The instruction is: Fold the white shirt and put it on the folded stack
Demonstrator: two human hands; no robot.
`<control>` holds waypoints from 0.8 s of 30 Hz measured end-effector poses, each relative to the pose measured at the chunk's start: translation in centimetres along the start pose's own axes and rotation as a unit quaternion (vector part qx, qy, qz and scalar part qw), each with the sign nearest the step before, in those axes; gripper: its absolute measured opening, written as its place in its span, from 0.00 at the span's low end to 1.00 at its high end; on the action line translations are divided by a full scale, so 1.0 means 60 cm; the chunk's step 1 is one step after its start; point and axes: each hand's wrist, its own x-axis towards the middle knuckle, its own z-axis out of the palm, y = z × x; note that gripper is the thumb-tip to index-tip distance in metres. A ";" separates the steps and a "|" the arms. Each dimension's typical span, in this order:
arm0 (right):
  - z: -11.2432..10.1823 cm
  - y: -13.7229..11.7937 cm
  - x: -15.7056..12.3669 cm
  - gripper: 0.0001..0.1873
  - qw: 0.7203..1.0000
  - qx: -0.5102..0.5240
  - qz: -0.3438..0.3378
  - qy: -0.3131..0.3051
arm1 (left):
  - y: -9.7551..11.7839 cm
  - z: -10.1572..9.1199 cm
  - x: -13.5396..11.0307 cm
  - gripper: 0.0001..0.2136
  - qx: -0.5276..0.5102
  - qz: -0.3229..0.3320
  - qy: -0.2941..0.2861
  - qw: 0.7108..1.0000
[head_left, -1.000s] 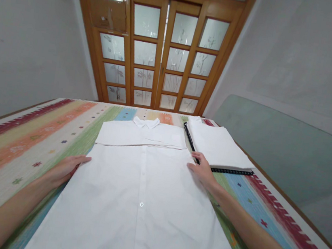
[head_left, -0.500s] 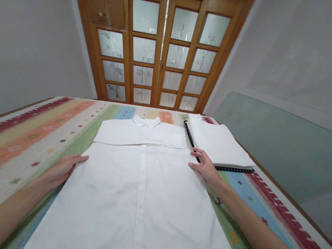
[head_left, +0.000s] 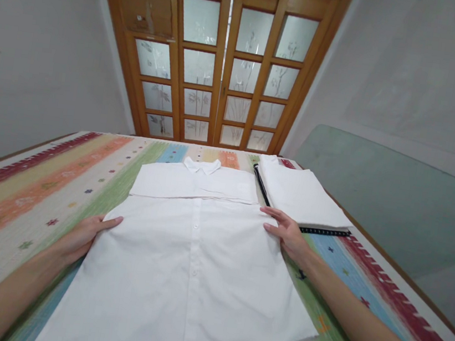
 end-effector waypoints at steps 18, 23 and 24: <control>0.023 -0.013 -0.058 0.22 0.968 0.082 0.164 0.172 | 0.000 -0.006 -0.021 0.04 -0.041 -0.016 -0.006 0.999; 0.014 -0.043 -0.076 0.12 0.958 0.082 0.273 -0.024 | -0.008 -0.020 -0.035 0.09 -0.012 -0.059 -0.051 0.997; 0.011 -0.047 -0.079 0.13 0.954 0.076 0.285 -0.060 | -0.011 -0.022 -0.042 0.11 0.006 -0.066 -0.055 0.996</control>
